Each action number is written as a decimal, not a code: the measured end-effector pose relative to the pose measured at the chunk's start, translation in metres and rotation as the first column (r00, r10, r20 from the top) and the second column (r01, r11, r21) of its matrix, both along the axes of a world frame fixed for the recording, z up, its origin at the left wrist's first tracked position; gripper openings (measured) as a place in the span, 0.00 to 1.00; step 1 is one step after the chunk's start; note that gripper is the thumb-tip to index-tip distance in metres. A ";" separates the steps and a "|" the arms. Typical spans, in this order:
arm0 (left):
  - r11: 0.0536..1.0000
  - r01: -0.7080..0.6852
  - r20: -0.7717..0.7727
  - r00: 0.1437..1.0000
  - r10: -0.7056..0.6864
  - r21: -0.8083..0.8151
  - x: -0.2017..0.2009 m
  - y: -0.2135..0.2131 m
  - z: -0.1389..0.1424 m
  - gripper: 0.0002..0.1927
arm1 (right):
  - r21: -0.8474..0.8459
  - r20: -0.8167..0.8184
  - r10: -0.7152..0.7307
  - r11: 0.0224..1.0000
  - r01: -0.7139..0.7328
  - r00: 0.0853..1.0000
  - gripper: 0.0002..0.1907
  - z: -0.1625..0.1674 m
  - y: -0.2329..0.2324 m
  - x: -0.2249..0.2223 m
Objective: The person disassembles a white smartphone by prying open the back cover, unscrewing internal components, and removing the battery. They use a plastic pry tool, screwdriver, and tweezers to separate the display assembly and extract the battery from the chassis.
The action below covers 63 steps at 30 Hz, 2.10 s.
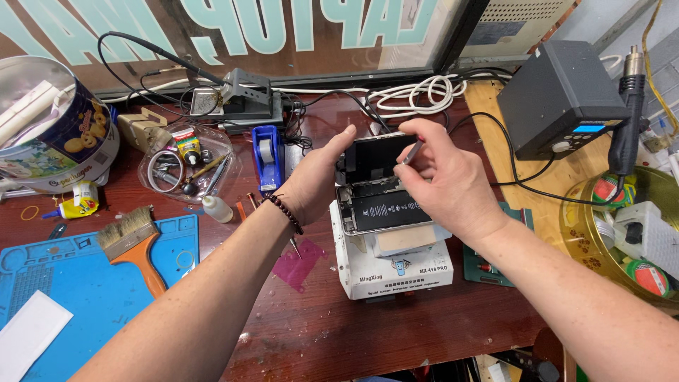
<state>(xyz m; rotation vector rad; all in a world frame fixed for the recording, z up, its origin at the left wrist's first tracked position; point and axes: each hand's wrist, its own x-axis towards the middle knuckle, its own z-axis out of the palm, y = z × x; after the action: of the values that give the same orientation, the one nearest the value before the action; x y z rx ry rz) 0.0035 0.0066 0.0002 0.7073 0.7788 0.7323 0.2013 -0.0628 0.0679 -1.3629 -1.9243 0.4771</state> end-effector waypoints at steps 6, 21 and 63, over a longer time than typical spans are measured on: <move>1.000 -0.001 -0.010 1.000 0.001 0.005 -0.001 0.003 -0.002 0.30 | 0.110 0.349 0.111 0.981 -0.158 0.931 0.12 0.029 0.013 0.001; 0.999 0.006 -0.052 0.999 -0.004 0.037 -0.002 0.001 0.002 0.28 | -0.187 0.508 0.265 0.963 -0.195 0.820 0.07 0.051 0.029 -0.018; 1.000 0.003 -0.036 0.999 -0.003 0.004 0.000 0.002 0.002 0.32 | -0.305 0.396 0.002 0.943 0.129 0.918 0.11 0.040 0.021 0.004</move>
<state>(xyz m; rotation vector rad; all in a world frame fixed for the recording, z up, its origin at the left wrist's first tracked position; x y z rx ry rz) 0.0031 0.0083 0.0026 0.7266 0.8086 0.7200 0.2056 -0.0420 0.1083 -1.8467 -2.1782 0.5403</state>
